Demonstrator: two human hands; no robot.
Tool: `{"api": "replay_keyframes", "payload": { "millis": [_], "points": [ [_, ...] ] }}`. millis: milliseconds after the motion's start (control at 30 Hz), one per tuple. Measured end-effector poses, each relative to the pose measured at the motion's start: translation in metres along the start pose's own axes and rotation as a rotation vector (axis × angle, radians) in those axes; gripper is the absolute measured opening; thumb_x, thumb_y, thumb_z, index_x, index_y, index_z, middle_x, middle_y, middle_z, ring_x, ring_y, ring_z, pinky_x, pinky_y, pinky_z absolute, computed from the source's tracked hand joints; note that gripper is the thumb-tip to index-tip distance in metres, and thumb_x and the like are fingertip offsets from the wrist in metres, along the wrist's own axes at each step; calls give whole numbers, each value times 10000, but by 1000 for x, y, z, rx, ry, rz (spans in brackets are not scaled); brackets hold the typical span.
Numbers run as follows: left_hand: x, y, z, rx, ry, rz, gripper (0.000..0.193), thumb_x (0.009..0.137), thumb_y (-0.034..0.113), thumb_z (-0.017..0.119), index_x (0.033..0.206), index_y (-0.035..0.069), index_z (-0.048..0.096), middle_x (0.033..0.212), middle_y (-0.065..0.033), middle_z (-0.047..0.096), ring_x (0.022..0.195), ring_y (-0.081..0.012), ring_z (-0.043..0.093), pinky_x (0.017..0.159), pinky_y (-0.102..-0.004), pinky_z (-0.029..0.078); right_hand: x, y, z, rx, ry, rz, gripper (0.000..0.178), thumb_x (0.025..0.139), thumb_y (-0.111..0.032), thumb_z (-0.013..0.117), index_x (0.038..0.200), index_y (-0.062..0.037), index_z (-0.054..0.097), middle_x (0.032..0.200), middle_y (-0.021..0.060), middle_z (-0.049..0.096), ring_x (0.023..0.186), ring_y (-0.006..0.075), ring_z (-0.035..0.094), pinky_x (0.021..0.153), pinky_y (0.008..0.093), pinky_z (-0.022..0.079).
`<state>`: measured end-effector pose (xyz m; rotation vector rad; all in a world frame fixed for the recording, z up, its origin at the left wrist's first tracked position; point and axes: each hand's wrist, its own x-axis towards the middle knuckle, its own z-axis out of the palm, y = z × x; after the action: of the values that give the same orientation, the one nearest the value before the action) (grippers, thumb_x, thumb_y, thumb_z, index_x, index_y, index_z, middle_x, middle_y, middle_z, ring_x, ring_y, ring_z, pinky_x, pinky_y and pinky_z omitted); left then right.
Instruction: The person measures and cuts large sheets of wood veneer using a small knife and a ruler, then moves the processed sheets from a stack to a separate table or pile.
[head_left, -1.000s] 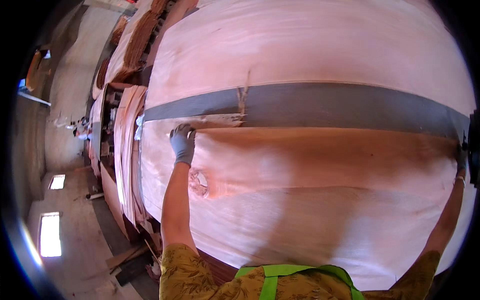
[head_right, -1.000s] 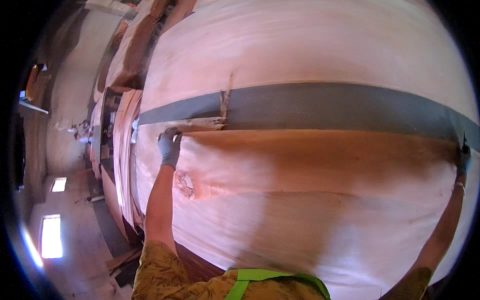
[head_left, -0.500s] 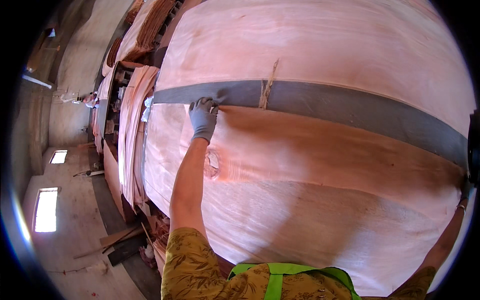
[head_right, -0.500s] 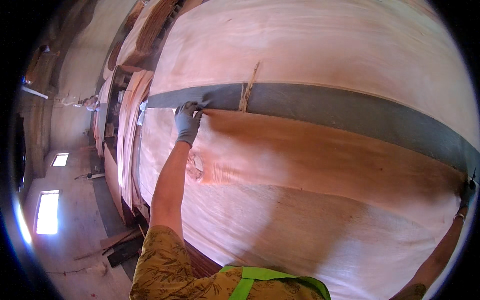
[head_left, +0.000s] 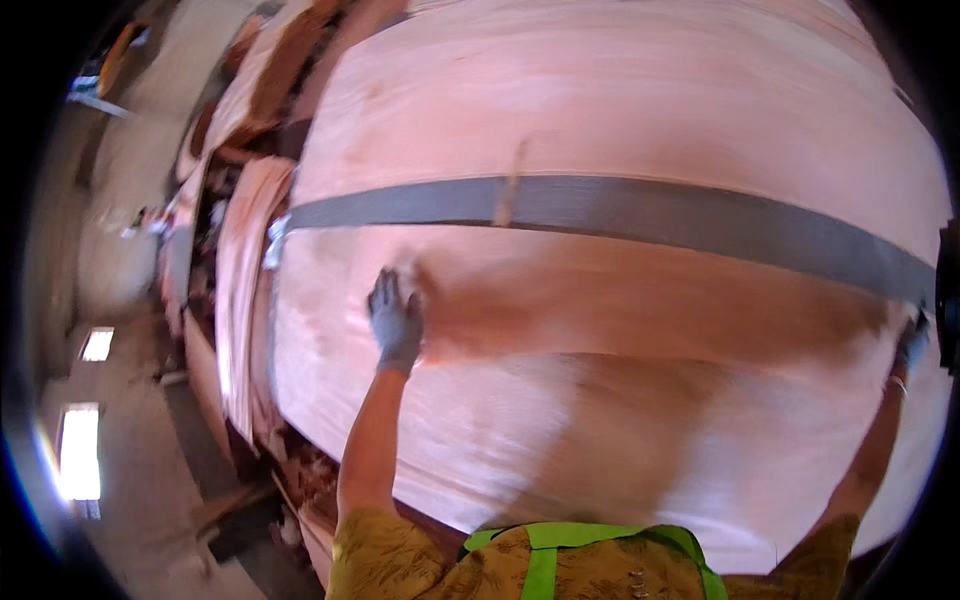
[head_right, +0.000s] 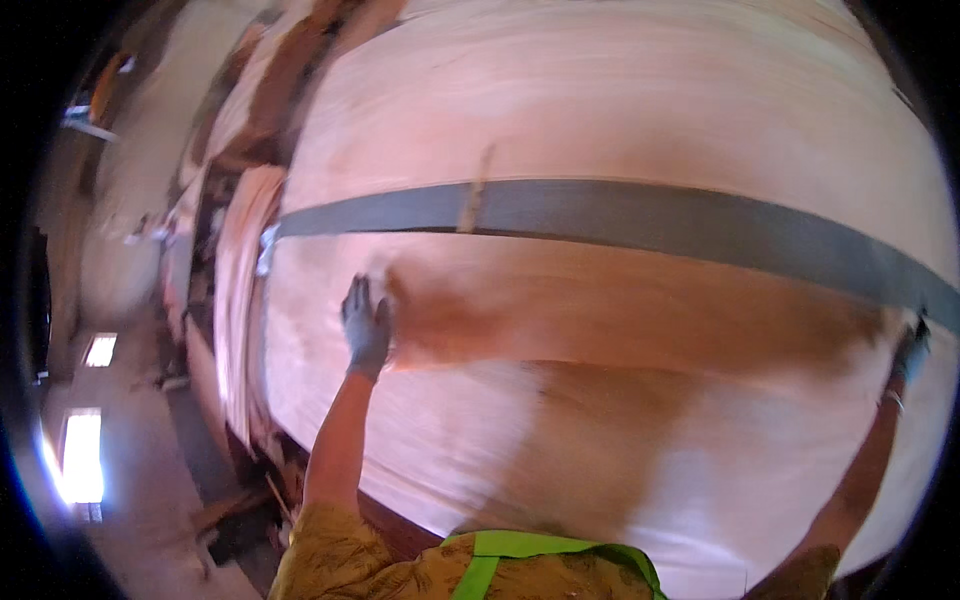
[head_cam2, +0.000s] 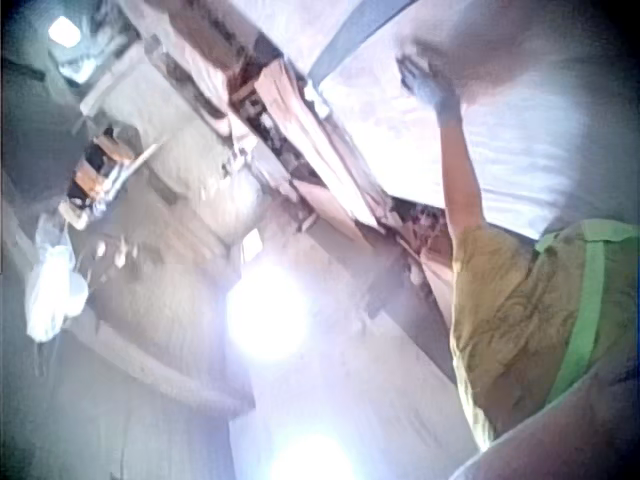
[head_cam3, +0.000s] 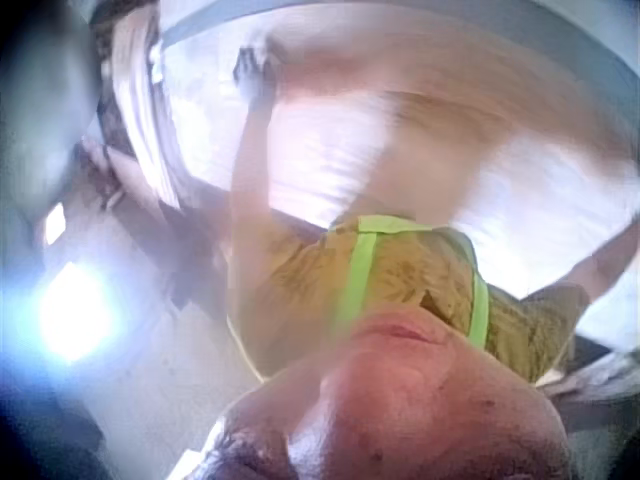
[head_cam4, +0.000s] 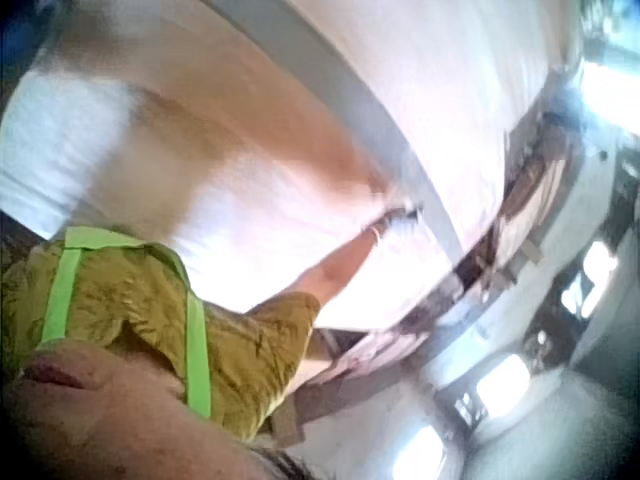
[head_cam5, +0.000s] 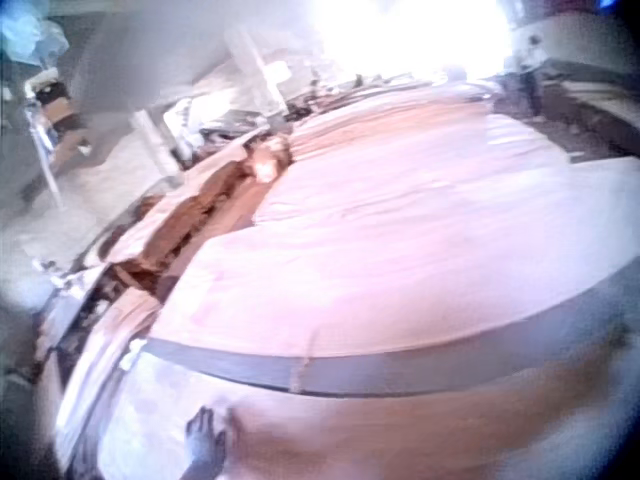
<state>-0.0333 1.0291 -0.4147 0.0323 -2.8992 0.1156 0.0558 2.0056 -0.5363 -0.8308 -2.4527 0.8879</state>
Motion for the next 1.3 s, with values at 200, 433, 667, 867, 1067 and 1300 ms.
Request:
{"api": "replay_keyframes", "payload": {
  "millis": [200,433,667,867,1067,1300],
  "points": [
    [-98,16,-25,-1104,-15,-284,472,891,348,517,1209,-1,500,1206,-134,522,1036,-212,526,790,-324,481,-177,-60,-39,-108,-20,212,282,946,-186,455,1144,-22,572,1105,143,606,988,228,571,895,333,449],
    [-154,87,-45,-886,-146,-165,390,897,333,511,1128,19,523,1089,-109,532,933,-197,526,730,-308,476,-531,-57,-228,-543,462,1176,409,854,-321,590,1065,28,560,1032,164,642,816,269,626,714,365,494],
    [-238,70,-47,-1003,-336,-226,317,903,318,506,1047,39,546,971,-85,541,830,-182,527,669,-293,472,-615,-84,-184,590,224,1280,334,857,-399,603,849,-69,653,639,45,569,491,141,485,422,333,358],
    [-341,22,-35,-1253,-587,-626,267,908,305,501,977,56,566,871,-64,549,742,-169,527,617,-280,468,-619,-78,-183,704,262,1140,247,836,-236,671,870,7,637,737,39,615,602,144,531,560,291,441],
    [-464,-56,-25,-1514,-724,-1058,237,913,292,496,908,73,585,770,-43,557,654,-156,528,565,-267,464,-623,-68,-192,673,106,902,182,847,-185,659,801,-11,626,712,30,607,595,131,534,552,287,437],
    [-540,-105,-24,-1833,-623,-1231,183,888,206,534,725,123,544,616,-5,510,517,-109,473,462,-231,422,-640,-42,-190,767,132,813,265,825,-312,687,695,-103,589,604,-5,557,415,105,409,387,263,308]
  ]
}}
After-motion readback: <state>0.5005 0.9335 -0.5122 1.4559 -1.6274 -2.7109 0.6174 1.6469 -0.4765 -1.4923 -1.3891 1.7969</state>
